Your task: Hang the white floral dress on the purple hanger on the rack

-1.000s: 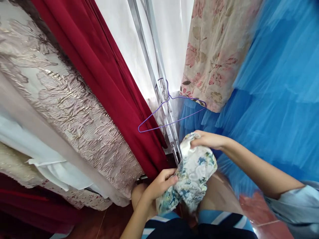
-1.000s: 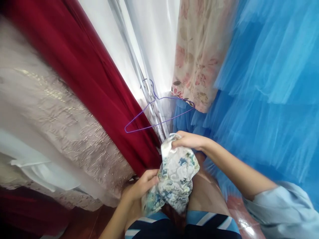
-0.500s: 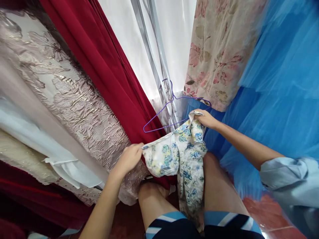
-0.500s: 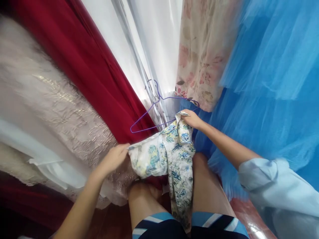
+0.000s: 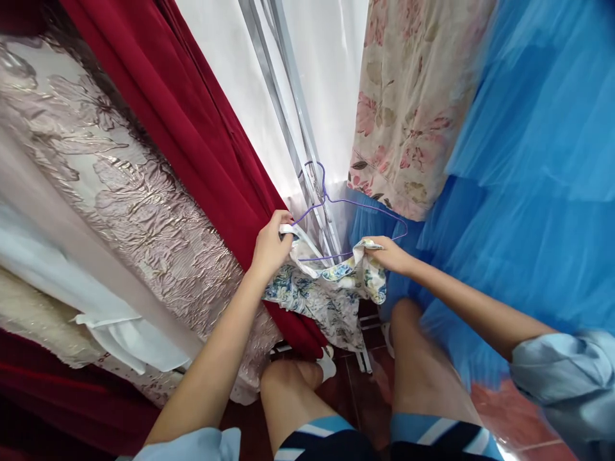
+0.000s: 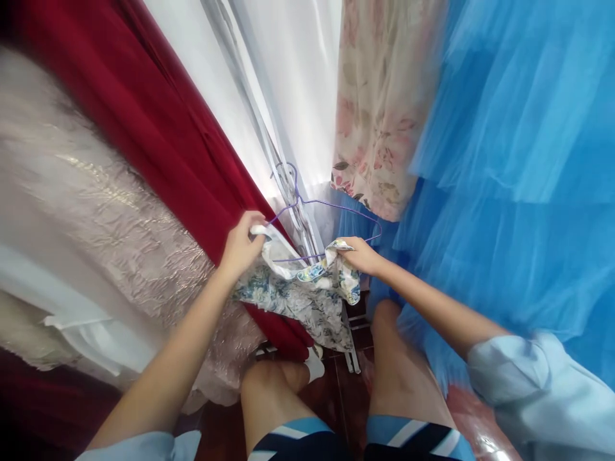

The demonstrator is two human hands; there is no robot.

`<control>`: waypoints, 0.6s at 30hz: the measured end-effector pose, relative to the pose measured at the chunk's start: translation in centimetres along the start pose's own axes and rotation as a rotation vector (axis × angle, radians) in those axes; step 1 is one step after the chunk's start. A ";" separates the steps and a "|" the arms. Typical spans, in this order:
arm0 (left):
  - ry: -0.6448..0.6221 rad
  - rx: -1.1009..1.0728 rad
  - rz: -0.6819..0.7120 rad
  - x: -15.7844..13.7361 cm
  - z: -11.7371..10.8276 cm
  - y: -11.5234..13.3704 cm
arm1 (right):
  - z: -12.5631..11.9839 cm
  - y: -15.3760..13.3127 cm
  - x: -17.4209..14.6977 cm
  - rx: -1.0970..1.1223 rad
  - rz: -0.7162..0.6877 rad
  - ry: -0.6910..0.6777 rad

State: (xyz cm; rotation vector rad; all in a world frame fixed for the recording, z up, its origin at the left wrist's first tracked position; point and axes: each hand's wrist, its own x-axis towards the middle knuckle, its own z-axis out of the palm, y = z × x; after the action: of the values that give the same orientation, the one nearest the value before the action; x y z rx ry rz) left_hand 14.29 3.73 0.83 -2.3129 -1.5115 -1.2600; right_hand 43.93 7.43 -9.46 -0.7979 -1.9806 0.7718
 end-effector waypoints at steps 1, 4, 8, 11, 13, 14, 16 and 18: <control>0.070 0.022 0.018 -0.1 0.5 0.2 | -0.6 -0.5 -0.7 -0.034 -0.052 0.008; 0.202 0.041 0.010 -0.8 1.3 -0.4 | -3.1 -1.3 -2.4 -0.198 -0.212 0.206; 0.177 -0.026 -0.033 -1.5 1.7 -1.0 | -6.7 -0.5 -2.3 -0.313 -0.140 0.638; 0.152 -0.072 -0.109 -1.2 1.9 -0.9 | -8.5 0.8 -0.6 -0.164 0.035 0.599; 0.186 -0.068 -0.156 -0.9 1.7 -1.3 | -9.4 1.2 0.3 0.007 0.159 0.477; 0.221 -0.064 -0.179 -0.7 1.5 -1.6 | -9.8 1.2 0.5 0.077 0.209 0.430; 0.290 -0.080 -0.244 -0.6 1.0 -2.7 | -10.5 0.8 0.4 0.161 0.277 0.369; 0.288 -0.133 -0.299 -1.1 0.5 -3.6 | -10.8 0.1 -0.1 0.227 0.318 0.303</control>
State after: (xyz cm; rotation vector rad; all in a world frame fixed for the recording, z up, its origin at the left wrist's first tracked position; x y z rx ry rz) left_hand 11.54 5.04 -1.44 -1.9138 -1.7573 -1.7281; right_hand 53.34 9.82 -4.68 -1.0391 -1.4871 0.9762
